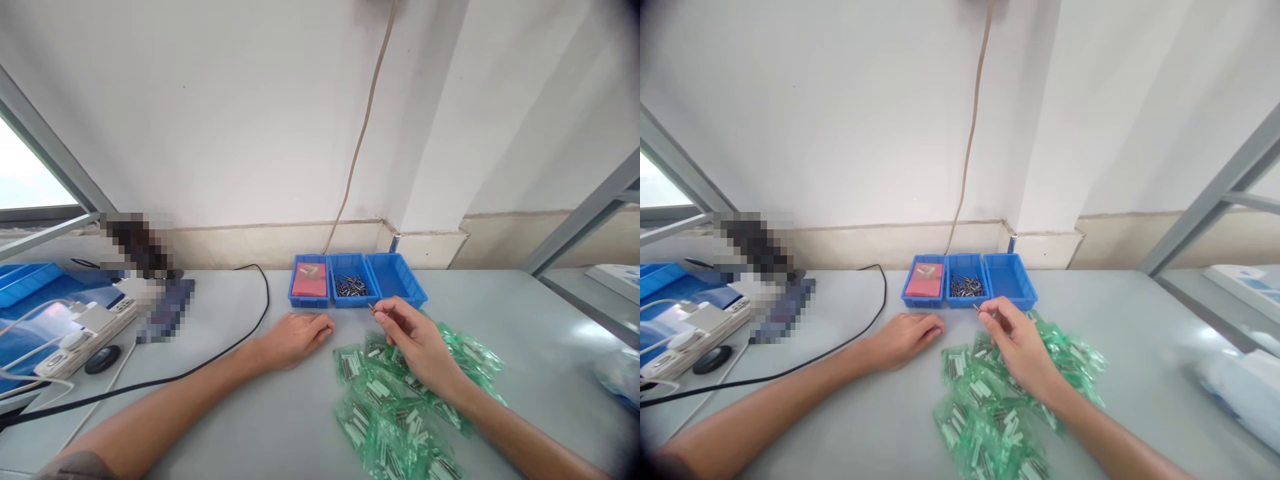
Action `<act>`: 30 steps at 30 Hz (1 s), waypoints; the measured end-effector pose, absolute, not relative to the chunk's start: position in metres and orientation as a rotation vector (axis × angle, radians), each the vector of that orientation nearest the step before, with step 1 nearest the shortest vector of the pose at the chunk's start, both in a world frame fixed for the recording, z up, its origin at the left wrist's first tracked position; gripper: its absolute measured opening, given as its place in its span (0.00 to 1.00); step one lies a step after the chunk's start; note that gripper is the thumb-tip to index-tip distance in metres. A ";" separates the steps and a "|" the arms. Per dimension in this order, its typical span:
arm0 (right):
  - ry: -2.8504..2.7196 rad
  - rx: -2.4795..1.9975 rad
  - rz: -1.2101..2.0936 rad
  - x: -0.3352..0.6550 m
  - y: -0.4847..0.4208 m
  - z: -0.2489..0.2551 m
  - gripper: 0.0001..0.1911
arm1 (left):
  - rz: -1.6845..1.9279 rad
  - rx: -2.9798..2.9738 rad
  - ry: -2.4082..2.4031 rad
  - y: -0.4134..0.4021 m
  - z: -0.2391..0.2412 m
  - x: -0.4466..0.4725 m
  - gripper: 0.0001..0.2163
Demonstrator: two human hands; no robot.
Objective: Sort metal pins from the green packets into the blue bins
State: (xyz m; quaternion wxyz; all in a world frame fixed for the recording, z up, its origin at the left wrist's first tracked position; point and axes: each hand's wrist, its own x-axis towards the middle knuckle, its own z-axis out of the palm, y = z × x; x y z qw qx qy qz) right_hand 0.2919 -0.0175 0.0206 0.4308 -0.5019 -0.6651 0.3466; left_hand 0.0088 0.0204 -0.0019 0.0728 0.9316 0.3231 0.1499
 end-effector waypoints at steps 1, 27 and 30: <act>-1.661 -1.252 0.861 0.292 -0.017 0.020 0.13 | 0.446 2.800 0.968 0.020 -0.001 0.009 0.09; -1.100 -0.933 1.617 0.289 -0.018 0.036 0.16 | 0.439 2.786 0.971 0.022 -0.007 0.008 0.11; -1.176 -0.995 1.542 0.289 -0.017 0.032 0.18 | 0.431 2.774 0.972 0.022 -0.005 0.008 0.11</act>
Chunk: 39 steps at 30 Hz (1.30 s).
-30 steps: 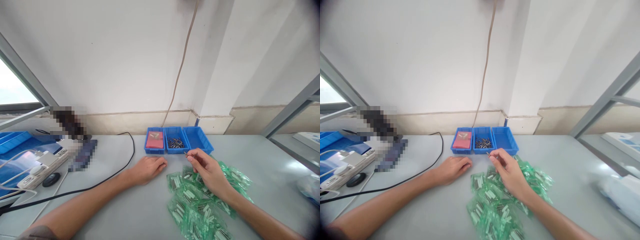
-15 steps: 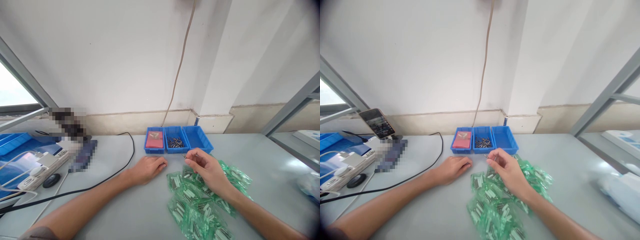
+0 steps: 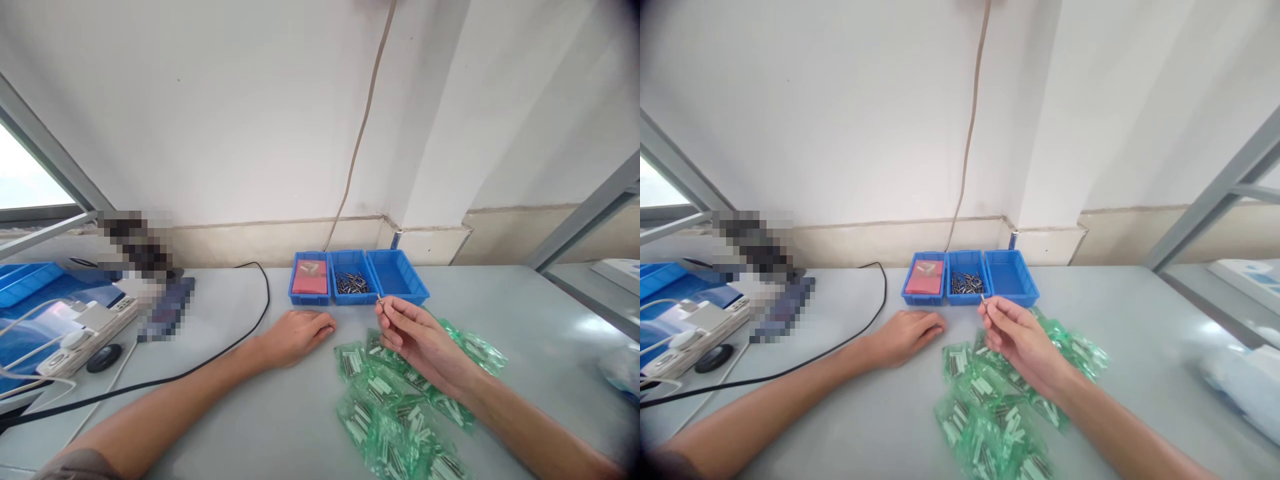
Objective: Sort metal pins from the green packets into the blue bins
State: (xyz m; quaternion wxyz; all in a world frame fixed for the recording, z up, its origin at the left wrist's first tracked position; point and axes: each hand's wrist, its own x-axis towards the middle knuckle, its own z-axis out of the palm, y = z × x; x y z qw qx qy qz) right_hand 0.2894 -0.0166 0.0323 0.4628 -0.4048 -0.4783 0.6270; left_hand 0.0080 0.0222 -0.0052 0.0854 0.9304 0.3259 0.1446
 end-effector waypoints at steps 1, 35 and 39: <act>-1.237 -1.038 1.483 0.290 -0.016 0.030 0.19 | 0.430 2.771 0.972 0.022 -0.005 0.008 0.11; -1.403 -1.247 0.991 0.301 -0.002 0.022 0.20 | 0.552 3.003 0.997 0.019 -0.012 0.007 0.11; -1.455 -1.213 0.996 0.299 -0.002 0.022 0.22 | 0.560 2.968 0.979 0.020 -0.012 0.007 0.10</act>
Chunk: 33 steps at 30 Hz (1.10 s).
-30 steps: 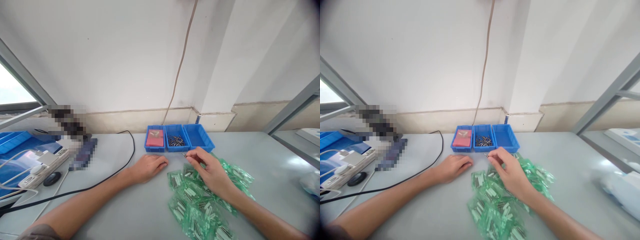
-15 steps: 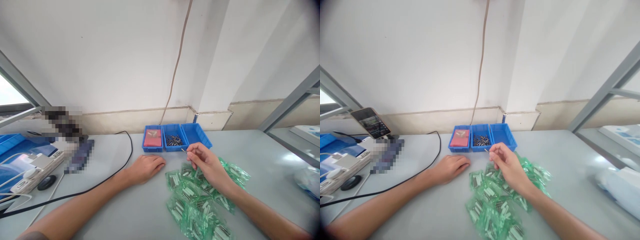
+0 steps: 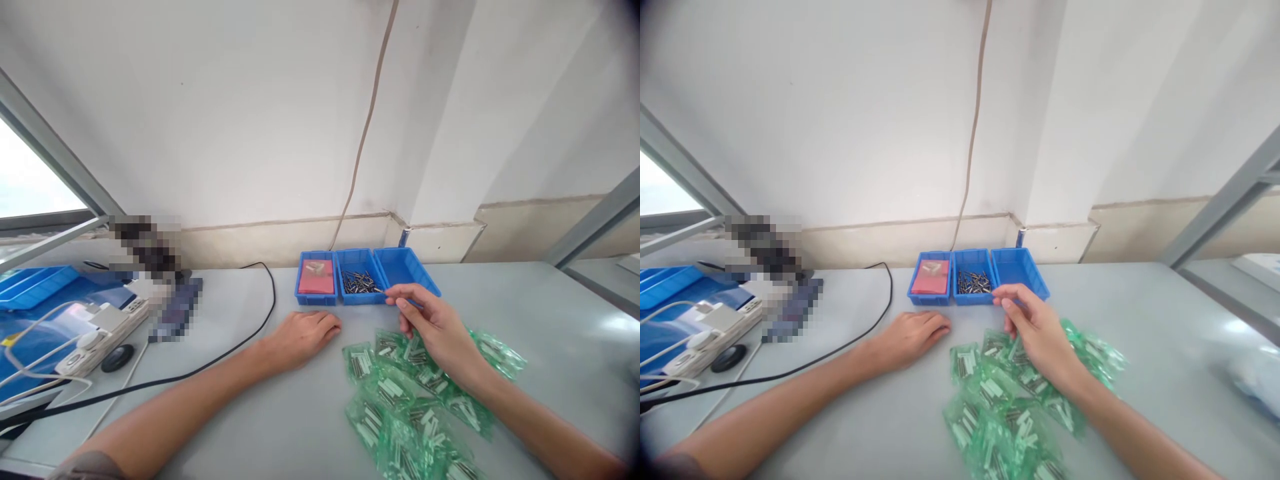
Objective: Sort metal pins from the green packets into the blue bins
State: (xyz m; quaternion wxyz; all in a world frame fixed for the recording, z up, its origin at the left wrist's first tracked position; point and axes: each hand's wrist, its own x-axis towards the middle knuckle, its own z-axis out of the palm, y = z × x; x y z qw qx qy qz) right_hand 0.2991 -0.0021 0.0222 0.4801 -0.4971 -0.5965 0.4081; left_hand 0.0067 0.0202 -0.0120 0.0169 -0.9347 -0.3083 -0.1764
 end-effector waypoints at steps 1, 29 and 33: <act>-1.466 -1.199 1.008 0.299 -0.003 0.022 0.24 | -0.545 -2.918 -0.956 0.020 -0.011 0.007 0.10; -2.628 -0.973 0.491 0.292 -0.019 0.012 0.21 | -0.642 -2.984 -0.851 0.018 -0.007 0.007 0.07; -2.621 -0.941 0.497 0.291 -0.020 0.016 0.21 | -0.741 -3.004 -0.704 0.017 -0.007 0.006 0.06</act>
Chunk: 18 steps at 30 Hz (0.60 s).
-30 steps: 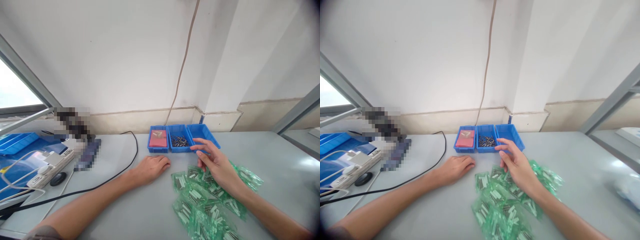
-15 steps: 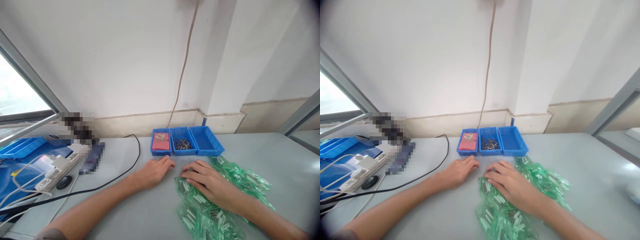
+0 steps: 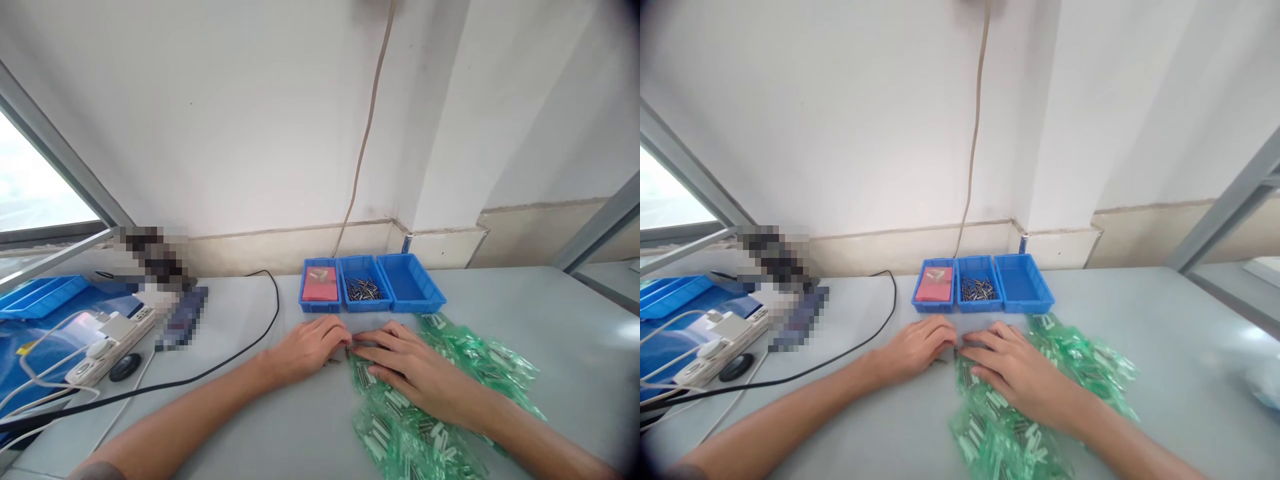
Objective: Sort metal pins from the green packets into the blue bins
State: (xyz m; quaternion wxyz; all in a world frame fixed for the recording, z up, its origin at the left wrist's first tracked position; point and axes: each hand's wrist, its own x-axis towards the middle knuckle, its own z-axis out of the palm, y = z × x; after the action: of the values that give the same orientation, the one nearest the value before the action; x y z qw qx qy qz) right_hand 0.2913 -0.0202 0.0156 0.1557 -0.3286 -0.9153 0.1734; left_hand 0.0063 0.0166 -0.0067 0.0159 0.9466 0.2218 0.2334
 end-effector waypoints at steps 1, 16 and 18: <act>-2.622 -0.934 0.500 0.291 -0.020 0.016 0.21 | 0.748 2.943 0.654 0.016 -0.006 0.006 0.06; -2.599 -0.898 0.506 0.291 -0.022 0.019 0.21 | 1.202 2.944 0.648 0.016 -0.008 0.009 0.05; -2.610 -0.899 0.501 0.290 -0.023 0.020 0.21 | 1.249 2.919 0.670 0.017 -0.007 0.010 0.06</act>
State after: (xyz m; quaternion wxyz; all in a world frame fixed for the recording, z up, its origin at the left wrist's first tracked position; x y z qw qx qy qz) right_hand 0.2902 -0.0225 0.0197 0.1674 -0.3158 -0.9172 0.1761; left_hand 0.0098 0.0173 -0.0069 -0.0516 0.8984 0.2061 0.3844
